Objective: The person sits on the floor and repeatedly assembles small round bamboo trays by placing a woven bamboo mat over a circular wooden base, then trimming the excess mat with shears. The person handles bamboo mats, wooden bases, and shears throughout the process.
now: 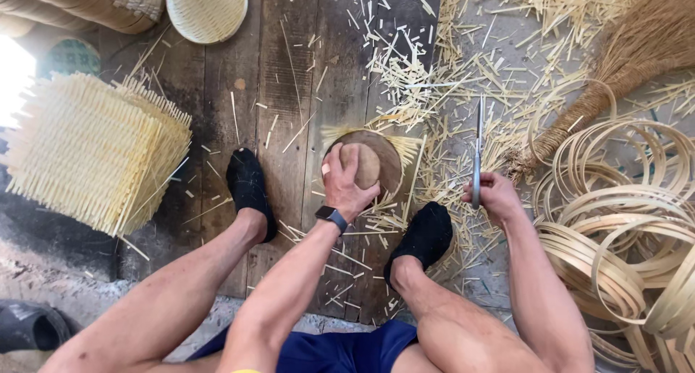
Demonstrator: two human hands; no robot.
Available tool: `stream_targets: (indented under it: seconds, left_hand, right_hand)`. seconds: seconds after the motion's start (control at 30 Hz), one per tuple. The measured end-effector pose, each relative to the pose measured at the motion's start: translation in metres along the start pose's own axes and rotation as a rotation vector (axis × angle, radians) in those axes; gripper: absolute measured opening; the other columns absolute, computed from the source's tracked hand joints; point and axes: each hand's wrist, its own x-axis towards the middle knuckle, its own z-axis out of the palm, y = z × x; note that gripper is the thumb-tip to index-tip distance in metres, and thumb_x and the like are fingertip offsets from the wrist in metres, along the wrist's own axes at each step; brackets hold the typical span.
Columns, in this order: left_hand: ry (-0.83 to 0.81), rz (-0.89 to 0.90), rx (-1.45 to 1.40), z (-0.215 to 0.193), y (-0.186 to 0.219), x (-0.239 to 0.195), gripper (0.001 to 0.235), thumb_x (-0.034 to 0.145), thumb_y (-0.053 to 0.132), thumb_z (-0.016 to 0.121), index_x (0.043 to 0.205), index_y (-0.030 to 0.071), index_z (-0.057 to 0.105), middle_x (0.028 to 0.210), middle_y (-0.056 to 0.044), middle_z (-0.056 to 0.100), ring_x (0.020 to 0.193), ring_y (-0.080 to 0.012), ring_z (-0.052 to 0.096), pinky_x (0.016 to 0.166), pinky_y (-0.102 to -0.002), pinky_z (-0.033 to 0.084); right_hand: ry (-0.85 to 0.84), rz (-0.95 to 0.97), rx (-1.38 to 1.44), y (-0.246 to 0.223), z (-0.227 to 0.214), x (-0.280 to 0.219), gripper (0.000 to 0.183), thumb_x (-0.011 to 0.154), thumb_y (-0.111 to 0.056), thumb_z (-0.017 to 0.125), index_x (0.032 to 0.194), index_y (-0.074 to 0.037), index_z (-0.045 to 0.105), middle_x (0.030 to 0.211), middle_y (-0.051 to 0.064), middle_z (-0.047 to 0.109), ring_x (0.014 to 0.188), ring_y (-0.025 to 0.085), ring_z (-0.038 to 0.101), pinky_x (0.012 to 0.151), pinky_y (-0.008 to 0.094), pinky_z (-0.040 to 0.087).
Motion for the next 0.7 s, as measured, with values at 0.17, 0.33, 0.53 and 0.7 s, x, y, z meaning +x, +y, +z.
stream_targets:
  seconds: [0.17, 0.33, 0.53, 0.7]
  left_hand:
    - [-0.080, 0.309, -0.131, 0.006, -0.015, 0.008, 0.106, 0.061, 0.027, 0.096, 0.154, 0.025, 0.044, 0.157, -0.026, 0.031, 0.141, -0.0513, 0.036, 0.111, -0.056, 0.043]
    - [-0.321, 0.422, 0.039, 0.005, -0.022, 0.031, 0.112, 0.053, 0.028, 0.096, 0.150, 0.028, 0.040, 0.160, -0.022, 0.031, 0.144, -0.0491, 0.034, 0.115, -0.056, 0.041]
    - [-0.138, -0.159, -0.136, 0.022, 0.007, 0.007, 0.123, 0.061, 0.044, 0.095, 0.156, 0.010, 0.025, 0.156, -0.030, 0.026, 0.138, -0.0494, 0.036, 0.111, -0.053, 0.040]
    - [-0.035, -0.084, -0.020, 0.037, 0.004, 0.002, 0.119, 0.061, 0.038, 0.095, 0.156, 0.012, 0.030, 0.153, -0.026, 0.035, 0.138, -0.0476, 0.040, 0.113, -0.054, 0.042]
  right_hand:
    - [0.301, -0.232, -0.609, -0.027, 0.028, -0.061, 0.056, 0.075, -0.044, 0.089, 0.096, 0.002, 0.067, 0.084, 0.014, 0.070, 0.074, 0.025, 0.067, 0.069, 0.037, 0.055]
    - [0.248, -0.739, -0.919, -0.078, 0.041, -0.081, 0.065, 0.077, -0.055, 0.084, 0.110, -0.002, 0.067, 0.102, 0.016, 0.066, 0.100, 0.032, 0.065, 0.085, 0.045, 0.053]
    - [0.229, -0.629, -1.261, -0.083, 0.071, -0.052, 0.061, 0.078, -0.056, 0.076, 0.103, -0.001, 0.065, 0.098, 0.017, 0.061, 0.095, 0.033, 0.060, 0.084, 0.044, 0.052]
    - [0.157, -0.447, -1.388, -0.068, 0.072, -0.032, 0.039, 0.098, -0.044, 0.062, 0.106, -0.006, 0.064, 0.099, 0.013, 0.062, 0.091, 0.025, 0.062, 0.077, 0.042, 0.054]
